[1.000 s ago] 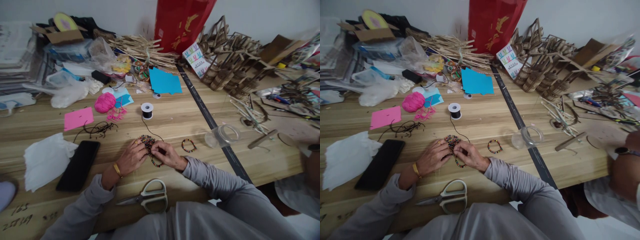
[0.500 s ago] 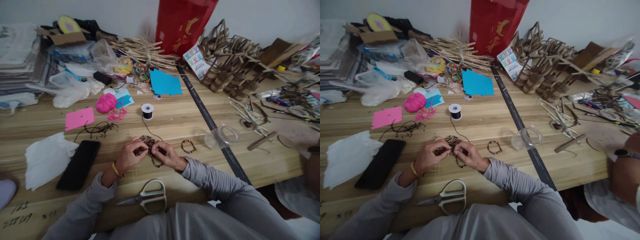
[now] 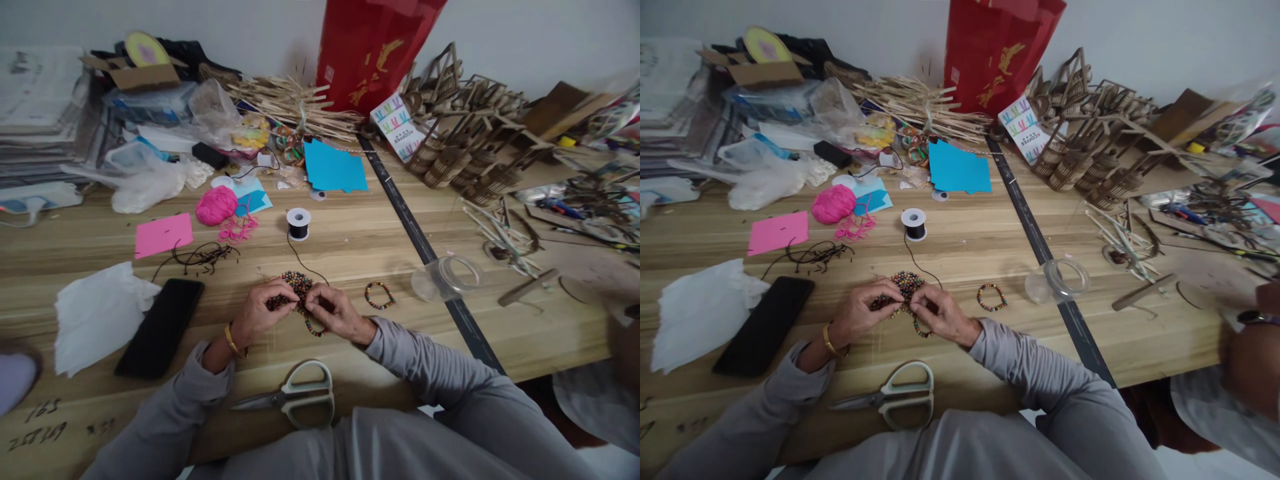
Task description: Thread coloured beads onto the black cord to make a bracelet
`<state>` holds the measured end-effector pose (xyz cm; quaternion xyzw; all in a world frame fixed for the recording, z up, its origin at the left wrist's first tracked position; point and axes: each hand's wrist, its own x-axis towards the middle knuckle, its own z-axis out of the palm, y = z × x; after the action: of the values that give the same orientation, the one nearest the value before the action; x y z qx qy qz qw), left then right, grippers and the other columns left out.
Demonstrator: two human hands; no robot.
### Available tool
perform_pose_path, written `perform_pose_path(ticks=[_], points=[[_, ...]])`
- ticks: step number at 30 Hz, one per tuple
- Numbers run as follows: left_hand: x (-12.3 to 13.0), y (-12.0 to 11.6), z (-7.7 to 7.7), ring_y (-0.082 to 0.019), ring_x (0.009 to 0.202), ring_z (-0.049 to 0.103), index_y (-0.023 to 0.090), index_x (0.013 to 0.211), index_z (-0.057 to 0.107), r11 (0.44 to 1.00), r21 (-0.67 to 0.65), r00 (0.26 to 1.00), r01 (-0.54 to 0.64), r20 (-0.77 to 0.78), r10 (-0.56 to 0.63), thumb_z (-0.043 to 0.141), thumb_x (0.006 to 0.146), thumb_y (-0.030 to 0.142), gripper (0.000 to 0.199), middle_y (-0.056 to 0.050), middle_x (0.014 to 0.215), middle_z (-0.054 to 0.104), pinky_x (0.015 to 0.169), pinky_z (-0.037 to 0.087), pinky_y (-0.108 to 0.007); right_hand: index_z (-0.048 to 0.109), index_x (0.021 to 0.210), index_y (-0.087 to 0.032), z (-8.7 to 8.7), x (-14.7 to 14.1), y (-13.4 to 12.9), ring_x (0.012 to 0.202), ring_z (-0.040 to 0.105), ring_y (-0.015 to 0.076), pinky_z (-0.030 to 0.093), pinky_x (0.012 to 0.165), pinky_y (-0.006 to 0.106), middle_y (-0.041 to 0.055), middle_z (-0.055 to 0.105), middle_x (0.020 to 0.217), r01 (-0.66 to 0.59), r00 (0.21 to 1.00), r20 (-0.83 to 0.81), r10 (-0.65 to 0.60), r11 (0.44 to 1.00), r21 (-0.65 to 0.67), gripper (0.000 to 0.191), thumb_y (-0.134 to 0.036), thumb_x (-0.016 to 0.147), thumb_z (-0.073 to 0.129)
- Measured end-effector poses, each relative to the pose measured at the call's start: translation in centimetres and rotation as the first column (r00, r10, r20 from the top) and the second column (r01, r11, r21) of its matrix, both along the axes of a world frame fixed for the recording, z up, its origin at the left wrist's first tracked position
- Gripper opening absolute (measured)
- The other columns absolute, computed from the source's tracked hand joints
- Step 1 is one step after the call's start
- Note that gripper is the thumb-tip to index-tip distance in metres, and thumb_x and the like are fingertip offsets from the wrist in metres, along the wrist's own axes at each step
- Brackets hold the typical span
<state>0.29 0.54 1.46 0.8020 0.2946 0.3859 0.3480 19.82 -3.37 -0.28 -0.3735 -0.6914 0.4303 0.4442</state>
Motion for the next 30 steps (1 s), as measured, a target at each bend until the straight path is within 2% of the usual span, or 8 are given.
perform_pose_path(ticks=[5,14,20,30], points=[[-0.2,0.0,-0.1,-0.016,0.074,0.064,0.015,0.08,0.071,0.999,-0.036,0.999,0.024,0.032,-0.023,0.065,0.08,0.015,0.005,-0.006,0.077,0.069,0.072,0.05,-0.028,0.056,0.081,-0.015,0.2,-0.1,0.0,0.067,0.049,0.0121,0.04,0.061,0.025,0.0033,0.054,0.072,-0.005,1.0,-0.001,0.005,1.0,0.021,0.022,-0.034,0.091,0.052],[-0.4,0.1,-0.9,-0.017,0.073,0.066,0.015,0.078,0.072,0.996,-0.09,0.998,0.0,0.062,0.005,0.069,0.078,0.018,0.004,-0.007,0.075,0.072,0.072,0.051,-0.029,0.056,0.081,-0.015,0.2,0.0,0.0,0.067,0.049,0.0121,0.04,0.062,0.025,0.0034,0.054,0.073,-0.001,1.0,0.017,0.001,1.0,0.012,0.022,-0.035,0.091,0.052],[-0.4,0.1,-1.1,-0.016,0.07,0.066,0.015,0.077,0.072,0.995,-0.102,0.997,0.02,0.072,-0.013,0.069,0.079,0.022,0.008,-0.006,0.073,0.073,0.07,0.051,-0.029,0.055,0.08,-0.015,0.1,0.0,-0.1,0.064,0.047,0.0111,0.038,0.06,0.024,0.0023,0.052,0.07,-0.008,1.0,0.015,0.008,1.0,-0.01,0.023,-0.035,0.091,0.052],[-0.4,0.1,-1.0,-0.017,0.073,0.067,0.016,0.08,0.072,0.994,-0.095,0.998,0.047,0.055,-0.042,0.068,0.08,0.019,0.005,-0.007,0.076,0.073,0.073,0.051,-0.031,0.055,0.078,-0.015,0.1,0.0,-0.2,0.061,0.046,0.0105,0.037,0.057,0.023,0.0023,0.052,0.069,-0.026,1.0,0.016,0.027,0.999,-0.029,0.024,-0.035,0.09,0.053]])
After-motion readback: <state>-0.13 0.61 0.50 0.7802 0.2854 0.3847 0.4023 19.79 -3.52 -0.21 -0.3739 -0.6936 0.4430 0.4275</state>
